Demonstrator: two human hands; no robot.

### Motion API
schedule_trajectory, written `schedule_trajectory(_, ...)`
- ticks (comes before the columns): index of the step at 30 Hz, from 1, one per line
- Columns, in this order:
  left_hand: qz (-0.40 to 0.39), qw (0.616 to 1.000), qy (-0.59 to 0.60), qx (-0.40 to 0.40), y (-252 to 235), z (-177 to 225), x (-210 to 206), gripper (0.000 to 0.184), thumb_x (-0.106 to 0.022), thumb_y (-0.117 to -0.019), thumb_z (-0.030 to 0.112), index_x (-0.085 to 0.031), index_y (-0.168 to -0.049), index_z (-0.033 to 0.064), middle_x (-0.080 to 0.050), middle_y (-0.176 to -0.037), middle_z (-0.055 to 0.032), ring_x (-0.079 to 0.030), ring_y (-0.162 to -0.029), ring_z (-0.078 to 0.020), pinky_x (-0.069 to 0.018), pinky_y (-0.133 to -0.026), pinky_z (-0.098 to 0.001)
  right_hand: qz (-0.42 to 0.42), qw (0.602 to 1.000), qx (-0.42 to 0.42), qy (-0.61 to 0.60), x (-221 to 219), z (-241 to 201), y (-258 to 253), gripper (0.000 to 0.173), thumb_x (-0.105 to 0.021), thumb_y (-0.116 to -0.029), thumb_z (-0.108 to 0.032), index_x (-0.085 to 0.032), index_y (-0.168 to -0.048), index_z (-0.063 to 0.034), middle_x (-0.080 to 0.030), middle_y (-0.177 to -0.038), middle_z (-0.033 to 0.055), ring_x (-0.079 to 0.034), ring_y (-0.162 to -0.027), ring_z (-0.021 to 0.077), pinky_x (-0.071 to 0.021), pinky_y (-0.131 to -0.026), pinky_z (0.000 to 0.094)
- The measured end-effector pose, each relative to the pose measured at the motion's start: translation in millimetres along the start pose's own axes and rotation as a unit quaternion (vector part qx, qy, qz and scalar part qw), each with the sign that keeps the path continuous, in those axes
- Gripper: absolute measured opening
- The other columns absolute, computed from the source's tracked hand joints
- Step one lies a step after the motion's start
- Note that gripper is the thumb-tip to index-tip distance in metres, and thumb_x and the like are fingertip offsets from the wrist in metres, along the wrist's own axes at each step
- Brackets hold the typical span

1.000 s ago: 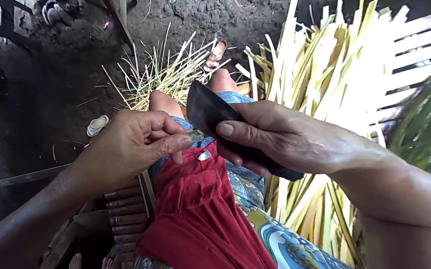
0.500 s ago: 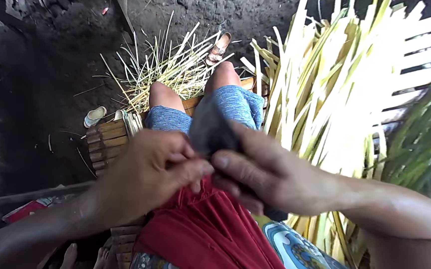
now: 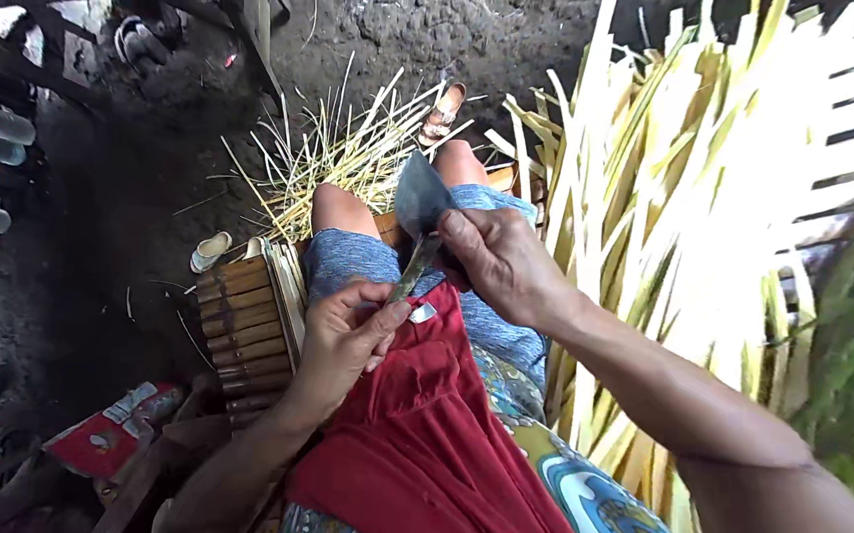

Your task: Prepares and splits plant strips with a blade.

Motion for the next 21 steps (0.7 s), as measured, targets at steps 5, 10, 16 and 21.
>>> schedule_trajectory(5,0.024,0.999,0.024,-0.029,-2.2,-2.7,0.8,0.012,-0.065,-0.0945,-0.003,-0.068,-0.099,0.0081,-0.061,-0.063,0.0028,-0.052,-0.047,-0.0004,-0.0455,-0.044,-0.0143,-0.045,0.997,0.041,0.047,-34.1,-1.5,12.1,0.051,-0.035,-0.1088,-0.044,-0.051,-0.069,-0.0154,-0.043,-0.054,-0.0057,-0.048,-0.049,0.0082,-0.0363,-0.047,0.0321)
schedule_trajectory(10,-0.020,0.993,-0.068,-0.098,-10.7,-2.5,29.6,0.034,-0.064,-0.0972,0.049,-0.073,-0.100,0.0167,-0.072,-0.095,0.0109,-0.067,-0.080,0.0006,-0.0594,-0.073,-0.0217,-0.176,0.958,-0.002,-0.228,-44.8,6.2,-5.5,0.044,-0.038,-0.1104,-0.027,-0.064,-0.078,-0.0134,-0.059,-0.061,-0.0099,-0.053,-0.050,-0.0029,-0.0440,-0.047,0.0144)
schedule_trajectory(16,-0.186,0.918,0.298,-0.183,-91.8,-60.5,28.8,0.052,-0.024,-0.1120,0.037,-0.064,-0.120,0.0041,-0.071,-0.108,-0.0080,-0.068,-0.104,-0.0169,-0.0541,-0.096,-0.0357,-0.085,0.987,0.076,-0.114,-65.9,8.9,-11.0,0.034,-0.081,-0.0831,-0.041,-0.073,-0.092,-0.0084,-0.068,-0.075,-0.0077,-0.061,-0.068,-0.0062,-0.0508,-0.064,0.0166)
schedule_trajectory(21,-0.186,0.949,0.248,-0.055,-126.4,-58.0,43.3,0.058,-0.024,-0.1094,0.046,-0.069,-0.106,0.0106,-0.076,-0.097,-0.0095,-0.074,-0.097,-0.0251,-0.0588,-0.090,-0.0415,0.015,0.986,0.153,-0.059,-56.4,-6.0,4.2,0.036,-0.078,-0.0863,-0.039,-0.071,-0.091,-0.0044,-0.068,-0.074,-0.0034,-0.062,-0.069,-0.0050,-0.0502,-0.064,0.0150)
Point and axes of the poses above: each hand's wrist, its own y-axis away from the middle knuckle, its own x-axis out of the back of the hand, z = x × y, the point moved 5 cm from there along -y, towards the middle knuckle
